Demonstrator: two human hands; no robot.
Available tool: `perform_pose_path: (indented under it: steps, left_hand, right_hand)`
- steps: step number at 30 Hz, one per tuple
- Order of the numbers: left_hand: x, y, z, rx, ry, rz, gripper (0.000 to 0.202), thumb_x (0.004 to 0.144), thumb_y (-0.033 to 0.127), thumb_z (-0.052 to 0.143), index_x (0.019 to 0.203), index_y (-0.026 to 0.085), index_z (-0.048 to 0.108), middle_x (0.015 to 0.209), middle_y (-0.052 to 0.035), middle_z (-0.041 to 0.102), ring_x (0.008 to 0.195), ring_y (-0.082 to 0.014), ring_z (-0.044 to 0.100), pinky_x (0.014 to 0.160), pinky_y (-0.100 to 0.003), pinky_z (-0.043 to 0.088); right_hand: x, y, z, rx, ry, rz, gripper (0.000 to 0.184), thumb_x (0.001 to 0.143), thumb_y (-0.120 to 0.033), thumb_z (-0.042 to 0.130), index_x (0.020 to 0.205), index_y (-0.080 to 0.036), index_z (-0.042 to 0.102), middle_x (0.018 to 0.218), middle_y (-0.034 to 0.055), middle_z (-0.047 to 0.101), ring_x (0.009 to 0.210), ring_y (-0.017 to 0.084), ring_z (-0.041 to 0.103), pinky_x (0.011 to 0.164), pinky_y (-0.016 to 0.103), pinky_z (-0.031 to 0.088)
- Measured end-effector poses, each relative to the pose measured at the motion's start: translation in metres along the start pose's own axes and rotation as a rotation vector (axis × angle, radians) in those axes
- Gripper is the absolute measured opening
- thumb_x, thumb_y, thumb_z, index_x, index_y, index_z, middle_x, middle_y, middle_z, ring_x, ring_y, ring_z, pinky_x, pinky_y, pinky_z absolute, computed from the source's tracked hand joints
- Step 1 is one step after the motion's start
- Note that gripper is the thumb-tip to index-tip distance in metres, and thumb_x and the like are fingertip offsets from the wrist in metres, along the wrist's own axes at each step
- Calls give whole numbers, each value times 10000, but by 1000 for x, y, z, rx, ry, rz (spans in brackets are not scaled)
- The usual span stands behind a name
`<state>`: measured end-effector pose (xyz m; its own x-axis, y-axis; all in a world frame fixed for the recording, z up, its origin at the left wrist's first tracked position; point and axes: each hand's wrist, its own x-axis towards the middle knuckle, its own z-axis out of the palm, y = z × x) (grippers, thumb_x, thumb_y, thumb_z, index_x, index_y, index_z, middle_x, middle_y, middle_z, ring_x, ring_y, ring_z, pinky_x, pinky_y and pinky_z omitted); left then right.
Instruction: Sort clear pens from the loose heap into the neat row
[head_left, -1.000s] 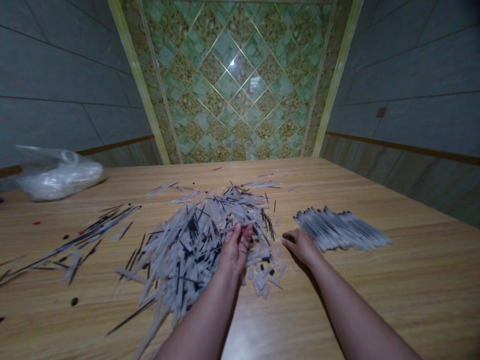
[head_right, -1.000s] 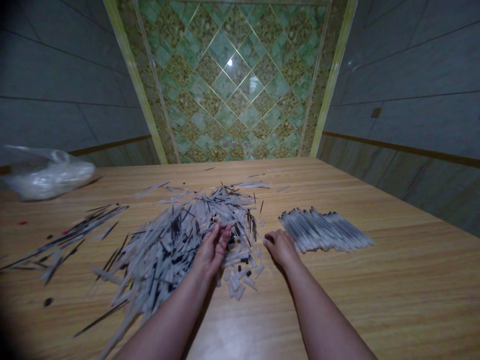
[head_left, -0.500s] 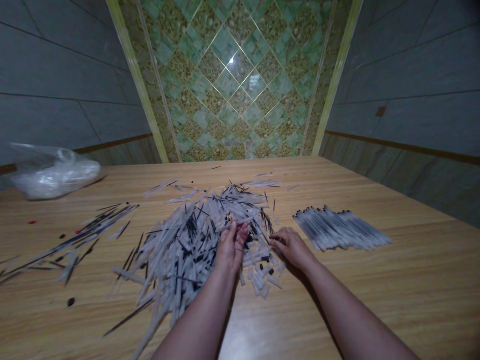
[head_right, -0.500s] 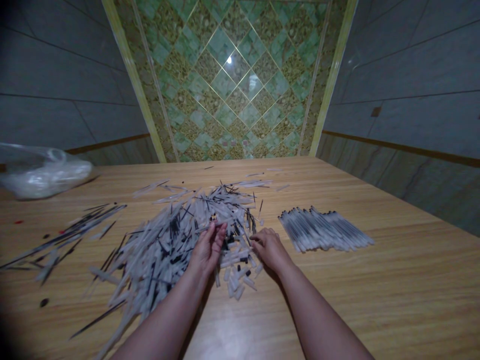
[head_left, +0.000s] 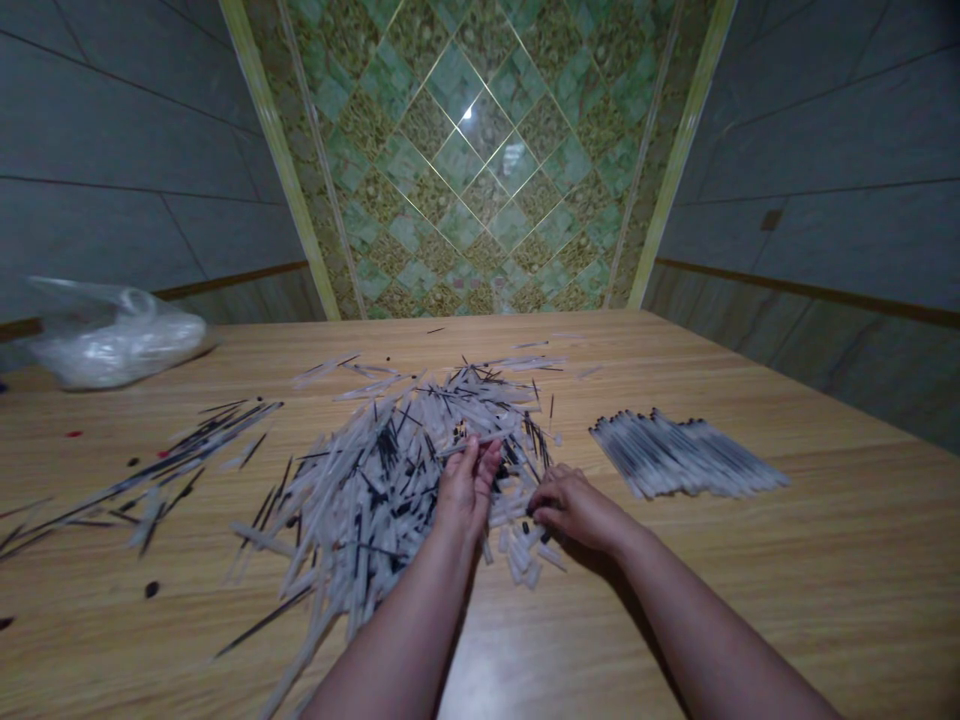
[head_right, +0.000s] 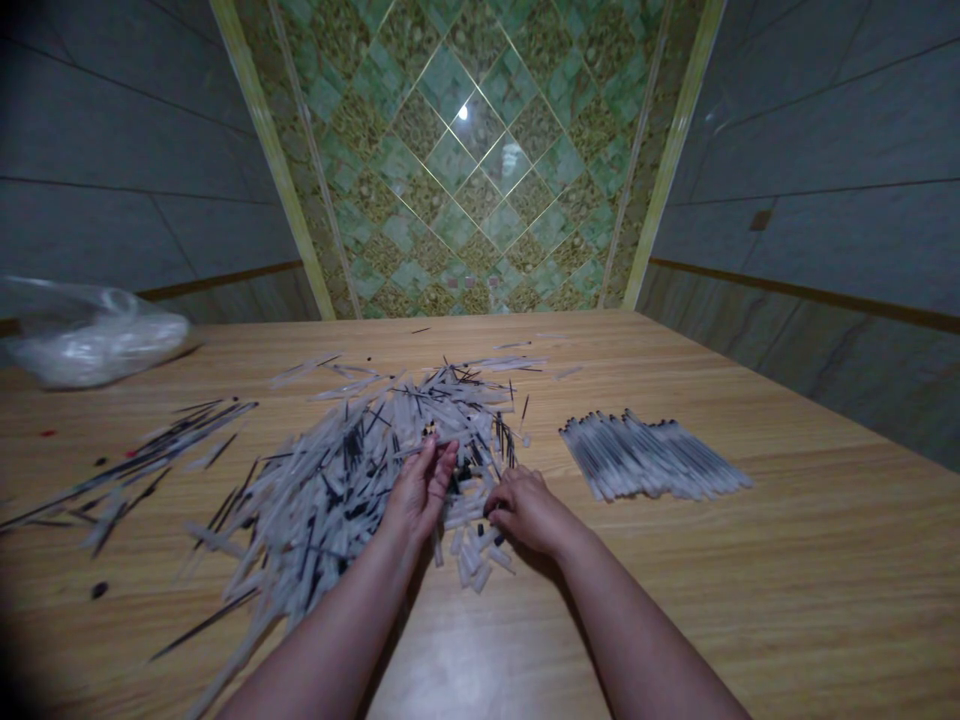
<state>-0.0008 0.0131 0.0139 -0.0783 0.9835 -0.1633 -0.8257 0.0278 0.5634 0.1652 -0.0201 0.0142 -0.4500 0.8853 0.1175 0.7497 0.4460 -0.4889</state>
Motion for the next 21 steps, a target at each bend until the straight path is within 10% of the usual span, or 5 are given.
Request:
perform_pose_path:
  steps: [12,21]
  left_hand:
    - [-4,-1,2,34,15,-21,52,742,112,594,769,107,550,726,-80,660,711,-164,662,582,-197,539]
    - [-7,-7,3,171,-61,-85,99,742,137,602,823,104,557,746,-78,663,711,-156,662,571,-194,539]
  right_hand:
    - [4,-3,13,-43,95,40,113,763,-256,559,763,-225,668,824,40,593,876,196,490,792,329,317]
    - [11,16,0,643,552,190,248,772,-364,512,894,-167,600,799,53,639,745,168,578,705,291,441]
